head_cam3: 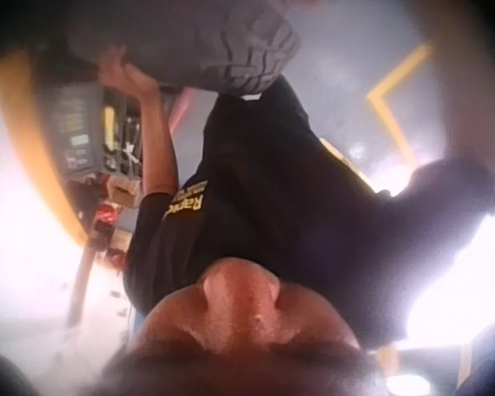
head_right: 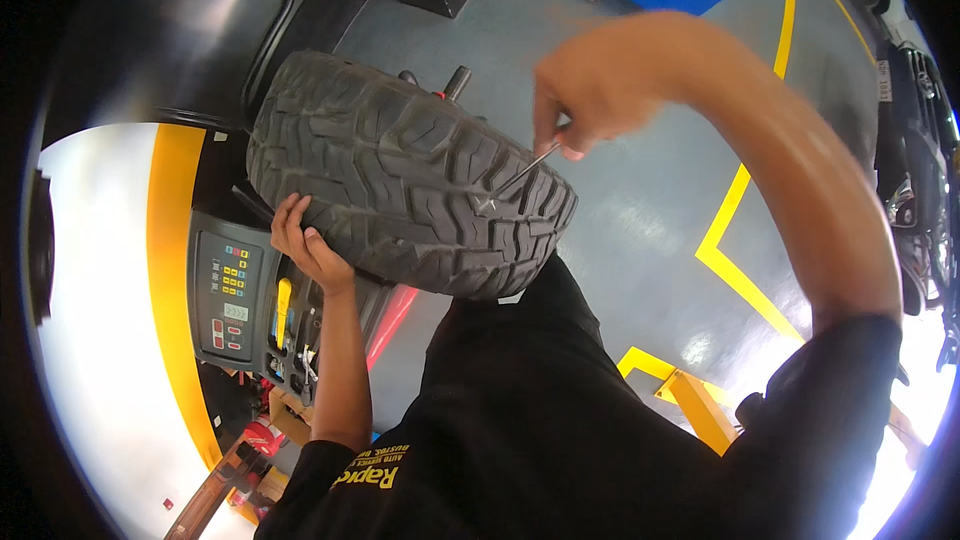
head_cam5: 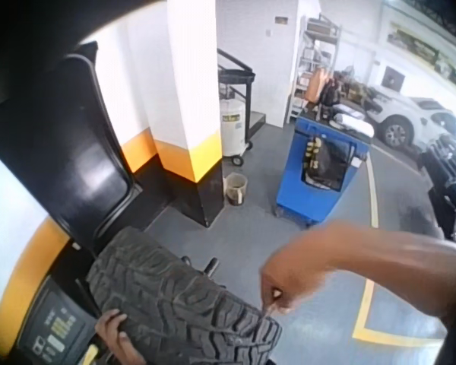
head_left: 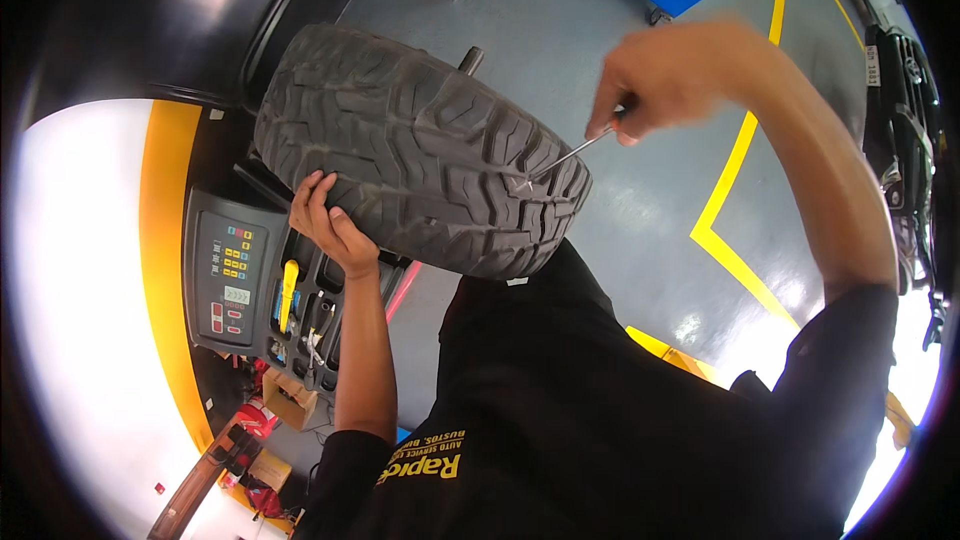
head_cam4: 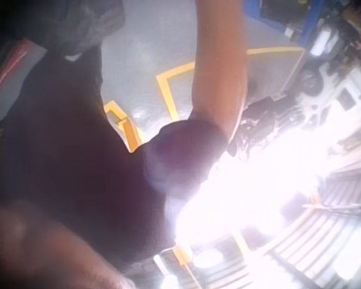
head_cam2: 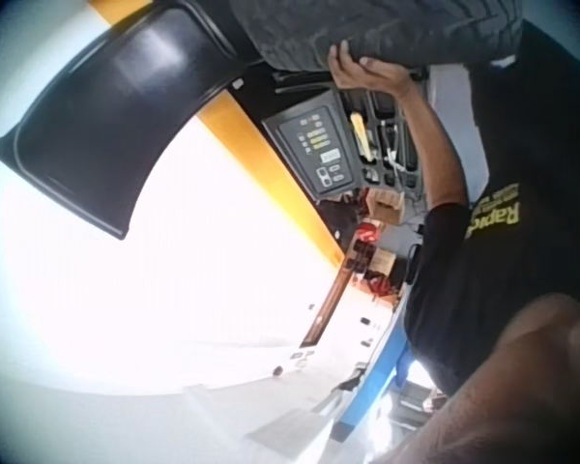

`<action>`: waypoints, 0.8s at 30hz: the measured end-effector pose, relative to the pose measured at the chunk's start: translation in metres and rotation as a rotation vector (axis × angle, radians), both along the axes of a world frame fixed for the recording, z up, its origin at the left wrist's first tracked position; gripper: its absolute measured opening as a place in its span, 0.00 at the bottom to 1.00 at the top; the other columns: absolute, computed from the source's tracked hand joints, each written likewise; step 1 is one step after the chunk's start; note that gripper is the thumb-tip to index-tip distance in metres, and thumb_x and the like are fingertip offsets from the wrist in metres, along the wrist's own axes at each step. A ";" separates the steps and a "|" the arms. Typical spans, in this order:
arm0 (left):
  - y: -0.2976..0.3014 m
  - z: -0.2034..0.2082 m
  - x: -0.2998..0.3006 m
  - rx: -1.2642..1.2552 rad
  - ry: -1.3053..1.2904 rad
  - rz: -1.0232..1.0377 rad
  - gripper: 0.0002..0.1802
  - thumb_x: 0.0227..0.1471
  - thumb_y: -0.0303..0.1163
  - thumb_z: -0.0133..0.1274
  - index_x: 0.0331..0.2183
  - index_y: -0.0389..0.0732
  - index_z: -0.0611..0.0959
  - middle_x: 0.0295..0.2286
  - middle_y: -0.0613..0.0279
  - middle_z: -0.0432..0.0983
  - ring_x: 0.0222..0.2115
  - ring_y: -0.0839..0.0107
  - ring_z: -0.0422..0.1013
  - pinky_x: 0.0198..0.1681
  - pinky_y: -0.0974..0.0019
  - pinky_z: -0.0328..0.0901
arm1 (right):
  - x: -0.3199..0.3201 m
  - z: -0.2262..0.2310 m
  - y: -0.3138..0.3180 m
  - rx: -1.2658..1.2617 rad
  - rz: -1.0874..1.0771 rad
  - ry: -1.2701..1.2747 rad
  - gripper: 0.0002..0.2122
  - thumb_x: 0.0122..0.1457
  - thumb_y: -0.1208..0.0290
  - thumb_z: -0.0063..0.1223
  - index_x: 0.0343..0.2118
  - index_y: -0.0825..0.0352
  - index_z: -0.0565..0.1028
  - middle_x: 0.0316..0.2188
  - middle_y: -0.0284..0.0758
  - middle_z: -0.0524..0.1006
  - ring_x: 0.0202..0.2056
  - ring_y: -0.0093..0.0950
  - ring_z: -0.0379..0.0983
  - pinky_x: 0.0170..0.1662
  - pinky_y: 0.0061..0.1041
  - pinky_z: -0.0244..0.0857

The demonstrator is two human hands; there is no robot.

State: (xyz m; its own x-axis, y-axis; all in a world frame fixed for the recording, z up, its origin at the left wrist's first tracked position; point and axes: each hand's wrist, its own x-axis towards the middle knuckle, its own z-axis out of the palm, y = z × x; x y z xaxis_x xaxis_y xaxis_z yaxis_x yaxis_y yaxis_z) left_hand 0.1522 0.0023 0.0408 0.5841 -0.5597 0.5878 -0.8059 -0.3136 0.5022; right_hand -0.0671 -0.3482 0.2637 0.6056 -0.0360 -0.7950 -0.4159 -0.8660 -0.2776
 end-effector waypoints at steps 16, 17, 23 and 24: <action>-0.011 0.005 0.021 0.032 0.011 -0.026 0.26 0.65 0.38 0.37 0.52 0.36 0.83 0.57 0.52 0.75 0.60 0.52 0.65 0.66 0.49 0.52 | -0.075 0.022 0.044 -0.156 -0.153 -0.413 0.10 0.63 0.67 0.60 0.45 0.56 0.87 0.41 0.37 0.85 0.50 0.39 0.79 0.52 0.40 0.73; -0.012 0.007 0.020 0.032 0.016 -0.023 0.26 0.65 0.38 0.37 0.53 0.37 0.83 0.57 0.53 0.75 0.60 0.52 0.65 0.66 0.49 0.51 | -0.077 0.022 0.045 -0.171 -0.140 -0.455 0.10 0.63 0.67 0.60 0.45 0.56 0.87 0.41 0.38 0.84 0.49 0.39 0.79 0.52 0.40 0.73; -0.016 0.013 0.019 0.022 0.022 -0.013 0.27 0.65 0.39 0.36 0.53 0.37 0.83 0.57 0.53 0.76 0.61 0.52 0.64 0.66 0.49 0.51 | -0.071 0.033 0.050 -0.241 -0.105 -0.474 0.09 0.63 0.67 0.60 0.44 0.57 0.87 0.40 0.38 0.84 0.49 0.39 0.80 0.52 0.39 0.73; -0.017 0.011 0.019 0.015 0.022 -0.014 0.27 0.65 0.40 0.36 0.53 0.37 0.83 0.57 0.53 0.76 0.61 0.52 0.64 0.66 0.49 0.51 | -0.069 0.034 0.051 -0.251 -0.107 -0.462 0.09 0.63 0.67 0.60 0.44 0.57 0.87 0.40 0.38 0.84 0.49 0.39 0.80 0.52 0.39 0.73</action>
State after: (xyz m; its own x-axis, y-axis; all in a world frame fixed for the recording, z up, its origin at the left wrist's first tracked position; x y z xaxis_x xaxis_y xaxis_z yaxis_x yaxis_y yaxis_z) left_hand 0.1713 -0.0148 0.0520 0.5887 -0.5769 0.5663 -0.7991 -0.3096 0.5153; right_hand -0.1360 -0.2977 0.2976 0.8726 -0.2720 -0.4057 -0.3895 -0.8887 -0.2420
